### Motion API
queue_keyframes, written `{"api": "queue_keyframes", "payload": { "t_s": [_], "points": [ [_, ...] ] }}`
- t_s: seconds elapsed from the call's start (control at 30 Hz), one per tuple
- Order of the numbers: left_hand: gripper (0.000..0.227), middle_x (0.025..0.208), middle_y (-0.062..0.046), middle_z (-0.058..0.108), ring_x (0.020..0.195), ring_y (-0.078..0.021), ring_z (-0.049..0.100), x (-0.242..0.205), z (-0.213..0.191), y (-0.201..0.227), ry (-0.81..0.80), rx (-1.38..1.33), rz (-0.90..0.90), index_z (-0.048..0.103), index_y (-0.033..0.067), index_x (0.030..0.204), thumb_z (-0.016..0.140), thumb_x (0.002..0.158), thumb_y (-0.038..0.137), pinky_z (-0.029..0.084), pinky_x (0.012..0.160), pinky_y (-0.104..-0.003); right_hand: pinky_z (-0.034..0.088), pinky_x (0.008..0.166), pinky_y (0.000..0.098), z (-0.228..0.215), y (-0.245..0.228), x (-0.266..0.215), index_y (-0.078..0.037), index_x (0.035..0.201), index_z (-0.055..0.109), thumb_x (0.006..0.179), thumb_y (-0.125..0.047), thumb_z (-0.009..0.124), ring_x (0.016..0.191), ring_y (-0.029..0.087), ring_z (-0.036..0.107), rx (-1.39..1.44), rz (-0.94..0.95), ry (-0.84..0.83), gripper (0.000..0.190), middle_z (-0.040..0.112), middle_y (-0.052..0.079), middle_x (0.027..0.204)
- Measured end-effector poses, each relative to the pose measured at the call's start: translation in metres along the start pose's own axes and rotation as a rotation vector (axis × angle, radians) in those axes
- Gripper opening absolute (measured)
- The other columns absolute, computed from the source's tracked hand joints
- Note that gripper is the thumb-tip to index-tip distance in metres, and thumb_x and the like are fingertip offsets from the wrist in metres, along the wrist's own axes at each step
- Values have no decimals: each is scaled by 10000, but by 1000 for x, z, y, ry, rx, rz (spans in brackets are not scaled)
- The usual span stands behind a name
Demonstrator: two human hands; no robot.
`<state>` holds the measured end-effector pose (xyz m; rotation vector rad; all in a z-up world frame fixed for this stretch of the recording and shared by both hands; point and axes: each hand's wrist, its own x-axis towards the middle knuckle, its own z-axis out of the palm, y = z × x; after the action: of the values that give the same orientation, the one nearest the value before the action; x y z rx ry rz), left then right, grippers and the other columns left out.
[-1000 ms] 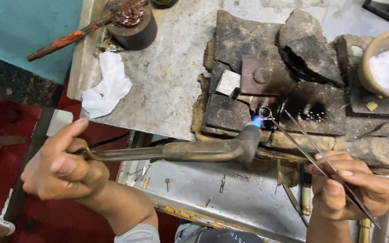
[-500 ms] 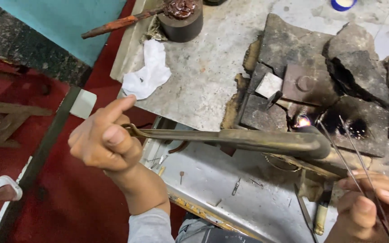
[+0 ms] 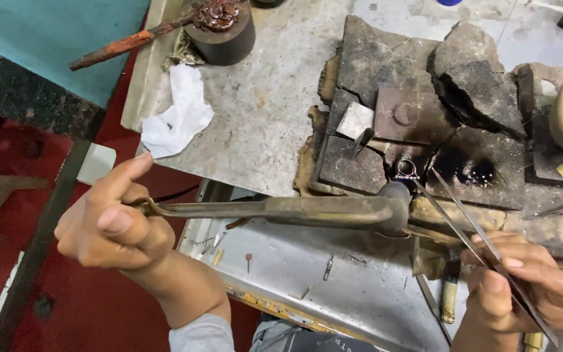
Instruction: Heating a metal ring using a blowtorch and tweezers on a soldering block in a jewelry workshop.
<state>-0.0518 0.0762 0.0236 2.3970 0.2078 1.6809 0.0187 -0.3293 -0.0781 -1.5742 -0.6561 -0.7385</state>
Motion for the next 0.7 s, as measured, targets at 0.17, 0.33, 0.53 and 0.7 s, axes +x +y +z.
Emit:
{"api": "queue_keyframes", "payload": {
  "t_s": [0.17,0.33,0.53,0.7],
  "points": [
    [699,573,-172,630,463,-268,562,1,2,1,-12,-14,31,778,-164,861,287,1177,219,384,468,-360,583,710,426,2,-1,4,-32,1041,435,976,-114,581,673,277,651,30,-1,-46,180,553,185,786],
    [731,578,-169,630,476,-270,568,0,5,3,-28,-10,4,784,-157,862,290,1186,273,399,489,-359,579,703,391,2,-1,5,-41,1076,444,971,-107,598,671,263,660,28,-11,-71,198,555,181,797],
    [739,581,-184,644,458,-256,557,2,9,4,-40,-39,17,773,-160,847,282,1185,277,371,463,-339,576,678,413,2,4,1,-35,1053,432,974,-129,607,668,299,655,11,-24,-37,214,539,192,778],
    [712,566,-162,628,459,-260,563,1,11,1,-28,-50,23,776,-145,844,294,1175,262,399,467,-349,584,749,431,1,0,-4,-19,1041,460,981,-144,623,703,302,668,-1,56,26,214,564,213,799]
  ]
}}
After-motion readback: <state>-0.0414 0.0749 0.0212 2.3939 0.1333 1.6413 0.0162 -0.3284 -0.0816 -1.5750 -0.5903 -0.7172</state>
